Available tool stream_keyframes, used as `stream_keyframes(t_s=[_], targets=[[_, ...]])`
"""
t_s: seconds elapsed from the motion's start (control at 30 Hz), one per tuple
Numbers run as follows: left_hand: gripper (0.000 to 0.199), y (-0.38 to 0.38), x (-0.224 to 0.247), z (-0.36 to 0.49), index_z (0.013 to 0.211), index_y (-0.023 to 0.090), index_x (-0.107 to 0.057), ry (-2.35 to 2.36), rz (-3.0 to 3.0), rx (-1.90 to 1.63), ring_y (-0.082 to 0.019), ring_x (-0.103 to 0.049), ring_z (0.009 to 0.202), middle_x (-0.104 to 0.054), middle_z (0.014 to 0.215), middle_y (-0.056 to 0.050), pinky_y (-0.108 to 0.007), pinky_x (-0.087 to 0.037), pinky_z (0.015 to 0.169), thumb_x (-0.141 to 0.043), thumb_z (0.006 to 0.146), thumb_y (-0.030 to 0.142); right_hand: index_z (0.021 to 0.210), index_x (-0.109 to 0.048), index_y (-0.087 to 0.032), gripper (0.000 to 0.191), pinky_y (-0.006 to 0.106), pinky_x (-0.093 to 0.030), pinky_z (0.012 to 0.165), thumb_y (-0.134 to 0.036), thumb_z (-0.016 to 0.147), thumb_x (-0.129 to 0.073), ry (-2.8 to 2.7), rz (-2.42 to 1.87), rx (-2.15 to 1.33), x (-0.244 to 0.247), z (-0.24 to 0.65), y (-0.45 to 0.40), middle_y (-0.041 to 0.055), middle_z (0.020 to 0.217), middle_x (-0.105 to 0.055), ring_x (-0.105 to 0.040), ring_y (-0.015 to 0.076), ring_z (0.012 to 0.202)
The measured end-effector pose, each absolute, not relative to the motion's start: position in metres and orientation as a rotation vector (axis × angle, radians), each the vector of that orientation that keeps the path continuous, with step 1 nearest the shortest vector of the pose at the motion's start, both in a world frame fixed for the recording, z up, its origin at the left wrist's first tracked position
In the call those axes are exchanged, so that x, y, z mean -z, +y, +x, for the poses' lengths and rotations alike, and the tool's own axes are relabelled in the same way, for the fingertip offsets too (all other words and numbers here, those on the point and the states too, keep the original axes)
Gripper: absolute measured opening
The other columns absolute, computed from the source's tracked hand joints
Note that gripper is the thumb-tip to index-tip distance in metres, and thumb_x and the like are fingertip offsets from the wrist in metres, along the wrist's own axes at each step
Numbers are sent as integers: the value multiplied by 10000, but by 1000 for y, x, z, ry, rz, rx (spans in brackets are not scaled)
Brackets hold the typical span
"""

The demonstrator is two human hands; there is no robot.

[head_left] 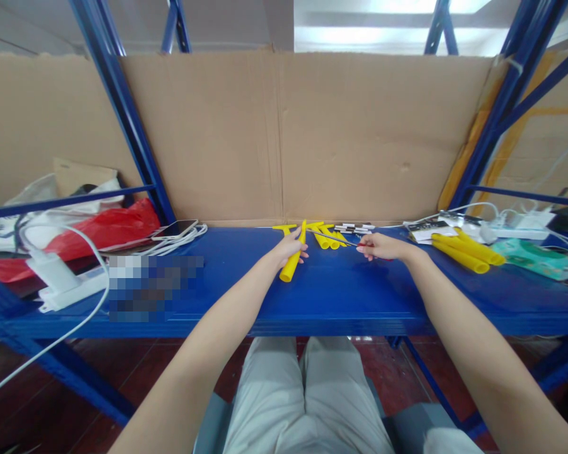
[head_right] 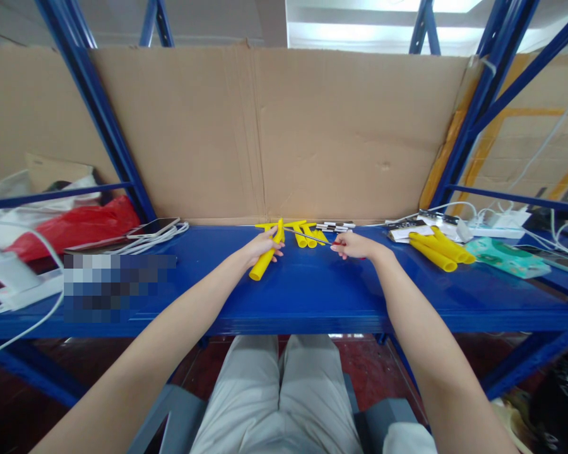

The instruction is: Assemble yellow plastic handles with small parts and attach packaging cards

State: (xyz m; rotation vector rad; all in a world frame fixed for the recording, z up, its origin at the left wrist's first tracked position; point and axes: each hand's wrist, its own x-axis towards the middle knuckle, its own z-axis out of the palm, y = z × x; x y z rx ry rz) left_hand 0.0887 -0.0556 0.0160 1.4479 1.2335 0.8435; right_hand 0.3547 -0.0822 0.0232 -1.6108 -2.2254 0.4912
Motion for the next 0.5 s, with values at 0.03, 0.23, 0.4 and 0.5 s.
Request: stream_keyframes(t_s=[0.03,0.23,0.4,0.5], targets=[[818,-56,-16,89,1507,316,-169,1231,1443,-846,-62,-582,531,-628,971,-46,-138,-433,421,-486,823,0,688,-538,-196,379,273,-484,594,-563,782,-552,-2227,-1604,-495,-23,355,-82,63,647,-655,-614,167,607],[787,-56,-17,89,1501,317,-198,1233,1412,-870,-65,-588,536,-625,951,-47,-139,-447,428,-488,831,22,685,-544,-194,375,286,-482,590,-561,760,-568,-2237,-1622,-512,-23,357,-82,68,661,-658,-610,174,600],[778,-58,-18,89,1497,299,-230,1242,1403,-897,-62,-573,519,-615,900,-34,-150,-455,437,-488,825,6,692,-583,-189,363,285,-465,601,-549,733,-593,-2267,-1671,-444,-21,363,-79,59,670,-656,-602,179,631],[780,-60,-19,89,1497,288,-240,1238,1408,-909,-57,-556,504,-601,860,-22,-155,-451,439,-475,820,-21,698,-611,-189,346,281,-453,611,-532,683,-649,-2300,-1674,-321,-21,365,-76,55,723,-665,-599,185,674]])
